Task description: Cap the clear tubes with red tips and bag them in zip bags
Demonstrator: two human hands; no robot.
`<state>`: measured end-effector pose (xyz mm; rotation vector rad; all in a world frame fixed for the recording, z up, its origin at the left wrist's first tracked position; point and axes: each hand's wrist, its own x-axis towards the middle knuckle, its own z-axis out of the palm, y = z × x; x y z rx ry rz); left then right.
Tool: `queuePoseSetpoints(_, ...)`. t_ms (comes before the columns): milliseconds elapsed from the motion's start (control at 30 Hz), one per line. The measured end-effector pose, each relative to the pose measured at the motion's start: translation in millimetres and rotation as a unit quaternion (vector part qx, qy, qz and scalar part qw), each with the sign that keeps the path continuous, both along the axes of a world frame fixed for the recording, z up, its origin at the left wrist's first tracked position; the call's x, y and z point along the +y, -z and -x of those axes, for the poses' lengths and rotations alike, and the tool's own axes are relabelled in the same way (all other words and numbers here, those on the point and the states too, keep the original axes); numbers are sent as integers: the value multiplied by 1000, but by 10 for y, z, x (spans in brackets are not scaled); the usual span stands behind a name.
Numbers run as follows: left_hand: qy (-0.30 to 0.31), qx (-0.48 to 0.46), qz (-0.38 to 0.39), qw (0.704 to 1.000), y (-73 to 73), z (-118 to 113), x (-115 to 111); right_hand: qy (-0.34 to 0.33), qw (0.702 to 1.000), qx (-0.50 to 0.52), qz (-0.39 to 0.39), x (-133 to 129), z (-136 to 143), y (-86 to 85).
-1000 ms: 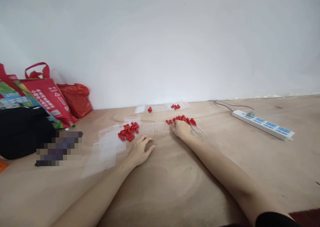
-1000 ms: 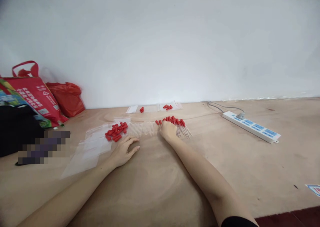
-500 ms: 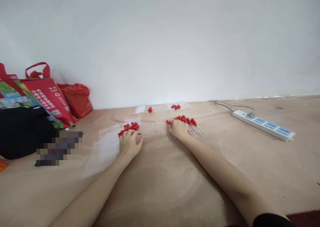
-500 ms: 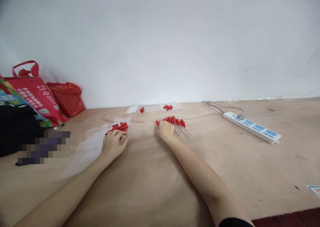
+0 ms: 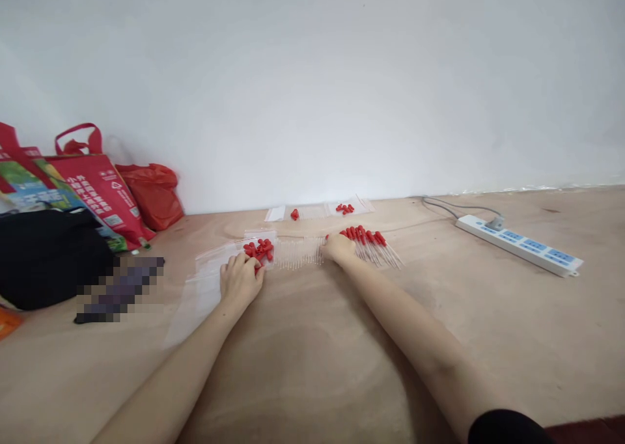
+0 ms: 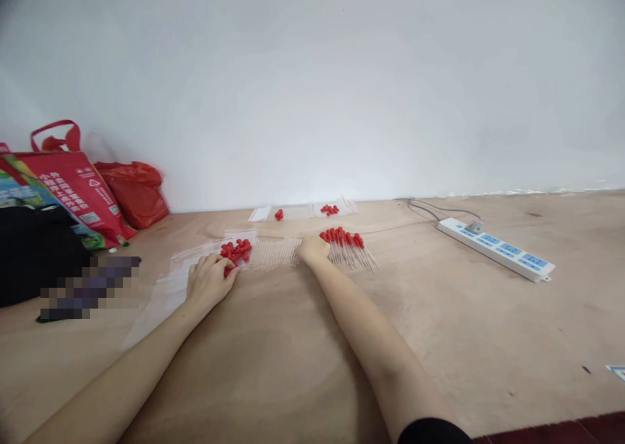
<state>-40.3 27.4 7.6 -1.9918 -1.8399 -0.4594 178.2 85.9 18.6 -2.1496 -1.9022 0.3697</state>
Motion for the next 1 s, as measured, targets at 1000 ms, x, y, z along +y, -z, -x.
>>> queuePoseSetpoints(1000,337,-219,89,911,152,-670,-414,-385,890,83,-231,-970,-592,331)
